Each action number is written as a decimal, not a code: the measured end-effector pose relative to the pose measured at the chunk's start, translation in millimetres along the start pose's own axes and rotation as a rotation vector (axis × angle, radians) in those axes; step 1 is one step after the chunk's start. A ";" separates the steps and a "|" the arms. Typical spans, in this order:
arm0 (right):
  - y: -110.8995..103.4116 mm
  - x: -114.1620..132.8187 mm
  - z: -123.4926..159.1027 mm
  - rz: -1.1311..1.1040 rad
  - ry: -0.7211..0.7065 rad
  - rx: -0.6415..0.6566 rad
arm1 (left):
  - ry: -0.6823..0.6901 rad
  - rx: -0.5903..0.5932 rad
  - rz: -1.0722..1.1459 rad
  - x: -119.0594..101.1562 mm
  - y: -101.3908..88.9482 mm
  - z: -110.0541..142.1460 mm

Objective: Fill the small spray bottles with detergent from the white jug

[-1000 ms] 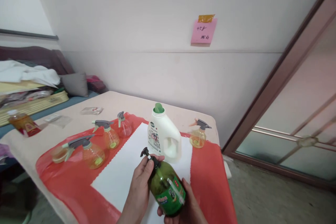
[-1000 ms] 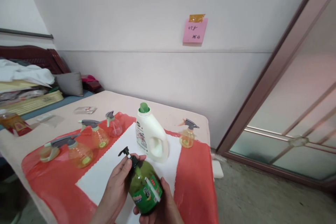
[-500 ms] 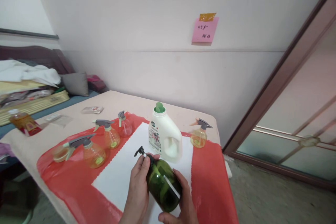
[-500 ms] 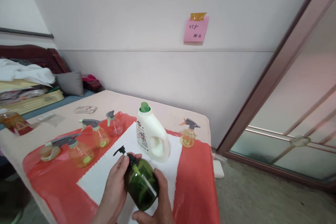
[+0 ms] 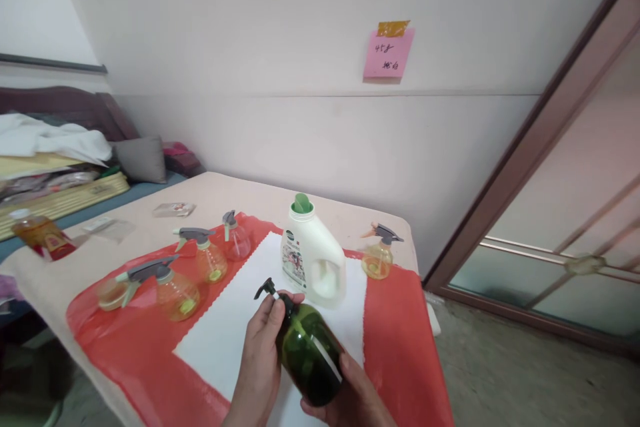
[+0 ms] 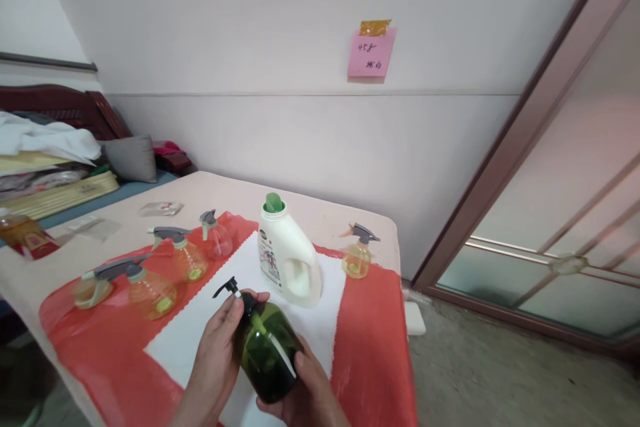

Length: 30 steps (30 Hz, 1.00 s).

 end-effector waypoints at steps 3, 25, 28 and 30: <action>4.9 8.3 -0.4 0.105 -0.179 -0.023 | -0.003 -0.019 0.024 -1.2 0.1 0.1; 6.8 11.0 -0.8 0.043 -0.207 -0.023 | 0.004 -0.018 -0.008 1.2 -0.9 -1.3; -4.2 13.1 -3.8 0.107 -0.329 -0.060 | 0.020 -0.031 -0.008 0.4 -0.6 -2.2; -12.6 7.8 -7.3 0.108 -0.264 -0.046 | 0.020 -0.033 0.004 0.1 -0.7 -1.9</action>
Point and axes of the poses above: each hand's wrist, its own z-axis away from the middle knuckle, its own y-axis out of the palm, x = y × z, the point moved 6 cm from there along -z, towards the middle knuckle, and after that the axes turned 4 degrees about -z, right-handed, at the moved point
